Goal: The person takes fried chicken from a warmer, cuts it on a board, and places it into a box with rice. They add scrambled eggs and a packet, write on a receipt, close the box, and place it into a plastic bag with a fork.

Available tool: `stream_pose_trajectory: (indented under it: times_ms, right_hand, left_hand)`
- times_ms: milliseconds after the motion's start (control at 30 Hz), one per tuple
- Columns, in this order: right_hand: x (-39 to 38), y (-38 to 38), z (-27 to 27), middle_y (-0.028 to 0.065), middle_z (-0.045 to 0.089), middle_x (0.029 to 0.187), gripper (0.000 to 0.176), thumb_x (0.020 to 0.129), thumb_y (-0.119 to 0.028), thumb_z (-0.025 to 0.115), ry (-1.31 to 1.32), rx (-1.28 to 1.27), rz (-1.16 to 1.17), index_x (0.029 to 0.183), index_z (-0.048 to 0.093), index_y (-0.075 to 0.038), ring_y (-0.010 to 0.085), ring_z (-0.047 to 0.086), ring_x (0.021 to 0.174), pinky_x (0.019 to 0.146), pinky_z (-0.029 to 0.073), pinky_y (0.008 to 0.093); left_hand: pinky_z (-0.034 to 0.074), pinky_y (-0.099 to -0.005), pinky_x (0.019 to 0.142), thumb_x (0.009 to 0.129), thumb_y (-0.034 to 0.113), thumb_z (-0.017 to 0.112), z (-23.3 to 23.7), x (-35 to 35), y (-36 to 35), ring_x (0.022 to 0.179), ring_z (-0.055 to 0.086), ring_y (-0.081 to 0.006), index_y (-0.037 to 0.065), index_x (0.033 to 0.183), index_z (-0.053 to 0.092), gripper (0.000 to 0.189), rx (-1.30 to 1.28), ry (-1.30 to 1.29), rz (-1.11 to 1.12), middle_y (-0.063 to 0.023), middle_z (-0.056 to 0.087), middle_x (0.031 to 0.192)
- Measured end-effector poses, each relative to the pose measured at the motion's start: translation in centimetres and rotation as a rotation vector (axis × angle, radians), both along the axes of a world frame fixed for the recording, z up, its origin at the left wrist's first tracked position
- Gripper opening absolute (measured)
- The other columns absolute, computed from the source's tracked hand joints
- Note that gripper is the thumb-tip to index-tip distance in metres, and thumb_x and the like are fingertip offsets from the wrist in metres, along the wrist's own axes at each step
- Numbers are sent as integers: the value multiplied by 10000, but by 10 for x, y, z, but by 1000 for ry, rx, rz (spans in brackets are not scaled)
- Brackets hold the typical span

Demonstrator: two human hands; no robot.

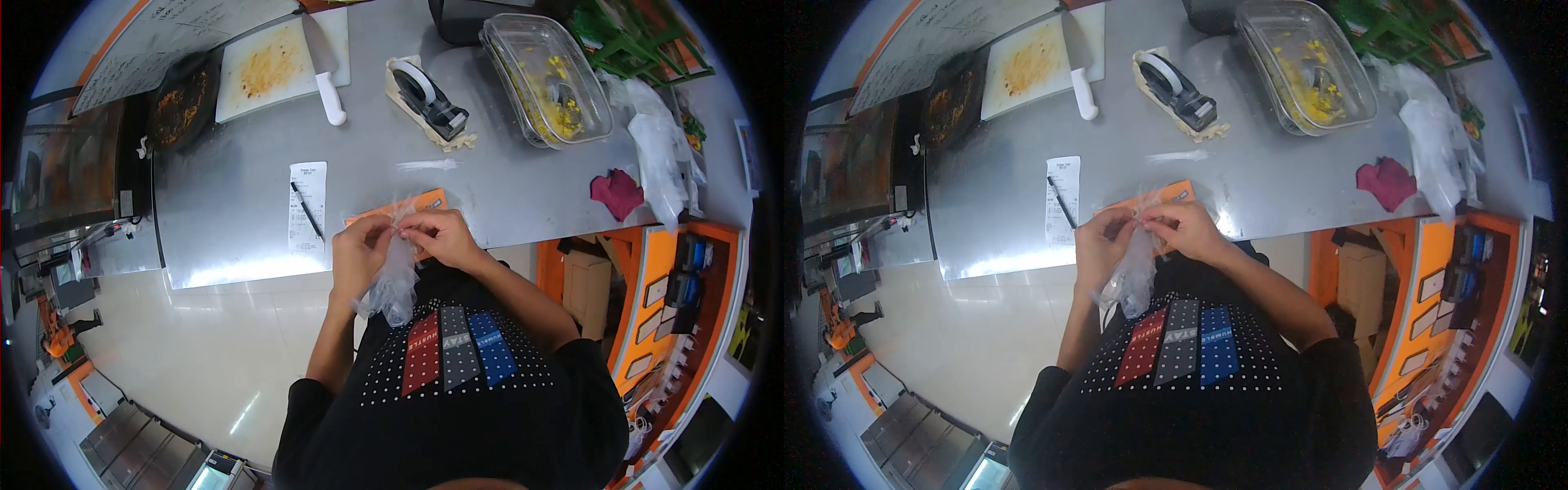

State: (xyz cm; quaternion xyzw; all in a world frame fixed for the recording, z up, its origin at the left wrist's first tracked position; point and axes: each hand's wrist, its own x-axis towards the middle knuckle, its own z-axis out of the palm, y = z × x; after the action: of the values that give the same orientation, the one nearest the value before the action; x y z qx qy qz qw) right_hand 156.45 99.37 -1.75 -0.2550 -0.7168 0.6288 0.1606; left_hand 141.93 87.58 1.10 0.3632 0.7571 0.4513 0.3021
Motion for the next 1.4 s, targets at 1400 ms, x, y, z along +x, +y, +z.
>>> stream_pose_trajectory:
  times_ms: [1400]
  right_hand:
    - [-8,-6,-2,99,703,956,168,837,19,700,173,20,-59,1002,685,-9,131,687,814,680,554,260]
  left_hand:
    - [555,-265,726,843,4,700,-25,-7,4,779,703,-158,-41,951,715,118,94,-266,56,-109,737,935]
